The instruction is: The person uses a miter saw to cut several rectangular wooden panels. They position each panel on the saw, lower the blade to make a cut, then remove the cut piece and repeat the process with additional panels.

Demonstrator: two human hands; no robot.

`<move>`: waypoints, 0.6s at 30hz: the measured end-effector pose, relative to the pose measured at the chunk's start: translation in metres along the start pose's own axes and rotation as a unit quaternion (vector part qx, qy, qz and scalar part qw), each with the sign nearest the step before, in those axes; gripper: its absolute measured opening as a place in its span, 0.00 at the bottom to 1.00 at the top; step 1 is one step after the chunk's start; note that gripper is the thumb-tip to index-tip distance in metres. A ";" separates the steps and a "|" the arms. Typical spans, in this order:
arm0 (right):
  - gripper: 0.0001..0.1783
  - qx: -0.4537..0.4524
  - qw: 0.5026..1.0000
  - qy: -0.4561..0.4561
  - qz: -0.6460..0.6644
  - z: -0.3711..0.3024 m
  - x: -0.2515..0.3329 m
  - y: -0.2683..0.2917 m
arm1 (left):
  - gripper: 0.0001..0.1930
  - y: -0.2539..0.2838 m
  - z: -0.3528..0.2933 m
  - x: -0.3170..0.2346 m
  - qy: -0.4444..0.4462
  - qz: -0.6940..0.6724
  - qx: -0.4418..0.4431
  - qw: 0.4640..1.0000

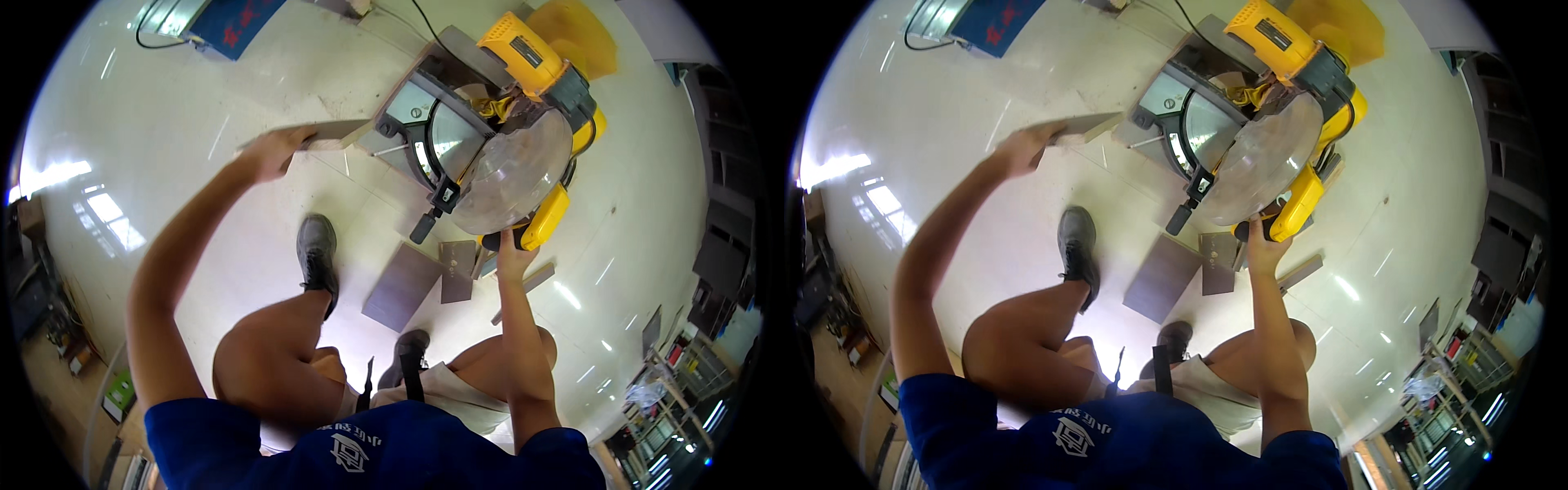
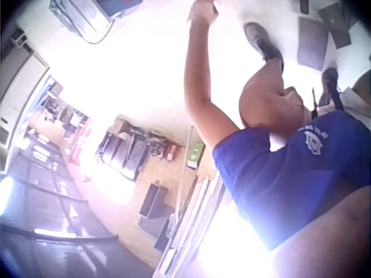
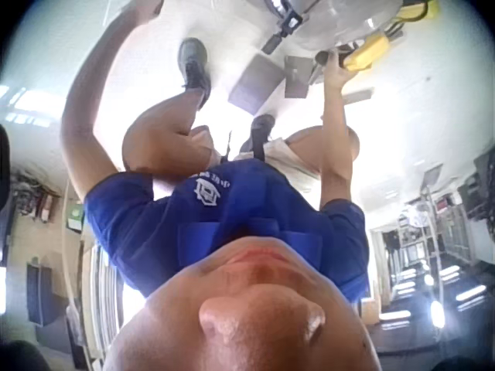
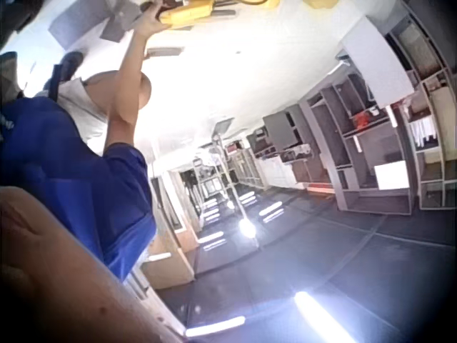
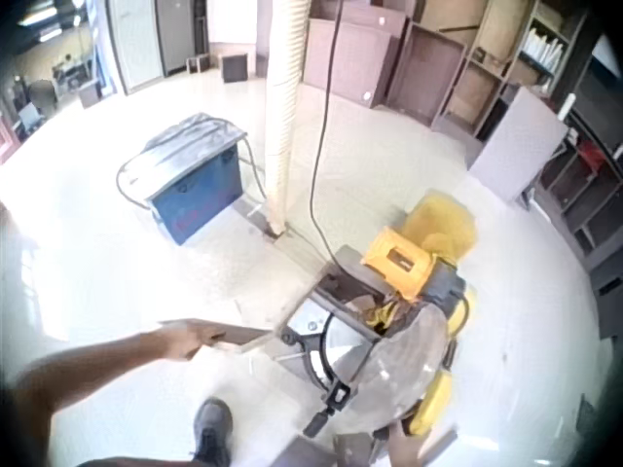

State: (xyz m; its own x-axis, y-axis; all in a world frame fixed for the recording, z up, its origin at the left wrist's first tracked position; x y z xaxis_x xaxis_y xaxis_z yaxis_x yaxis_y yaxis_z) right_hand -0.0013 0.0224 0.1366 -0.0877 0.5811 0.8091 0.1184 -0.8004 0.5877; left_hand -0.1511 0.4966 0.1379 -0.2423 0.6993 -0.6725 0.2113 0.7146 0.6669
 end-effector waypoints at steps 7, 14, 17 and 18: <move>0.25 0.019 0.998 -0.025 0.063 0.052 0.081 0.042 | 0.22 -0.045 -0.041 0.016 0.051 -0.105 -0.083 0.990; 0.21 0.110 0.979 -0.117 0.123 0.164 0.159 0.091 | 0.22 -0.092 -0.049 0.015 0.021 -0.142 -0.097 0.985; 0.18 0.173 0.965 -0.139 0.143 0.204 0.162 0.103 | 0.23 -0.097 -0.058 0.012 0.020 -0.141 -0.098 0.985; 0.19 0.170 0.964 -0.152 0.140 0.218 0.157 0.104 | 0.23 -0.098 -0.061 0.013 0.023 -0.139 -0.098 0.985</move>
State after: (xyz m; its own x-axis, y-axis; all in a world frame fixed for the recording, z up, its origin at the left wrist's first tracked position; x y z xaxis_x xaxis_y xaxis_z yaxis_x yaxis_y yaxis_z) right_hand 0.2132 0.0626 0.3254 0.2814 0.4073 0.8688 0.4175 -0.8672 0.2713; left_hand -0.2327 0.4350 0.0832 -0.3092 0.4714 -0.8259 -0.0553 0.8581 0.5105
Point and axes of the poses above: each hand's wrist, its own z-axis towards the middle knuckle, its own y-axis out of the back of the hand, x = y × z, the point moved 2 cm from there along z, towards the middle knuckle, and after that the axes turned 15 degrees about -z, right-handed, at the moved point
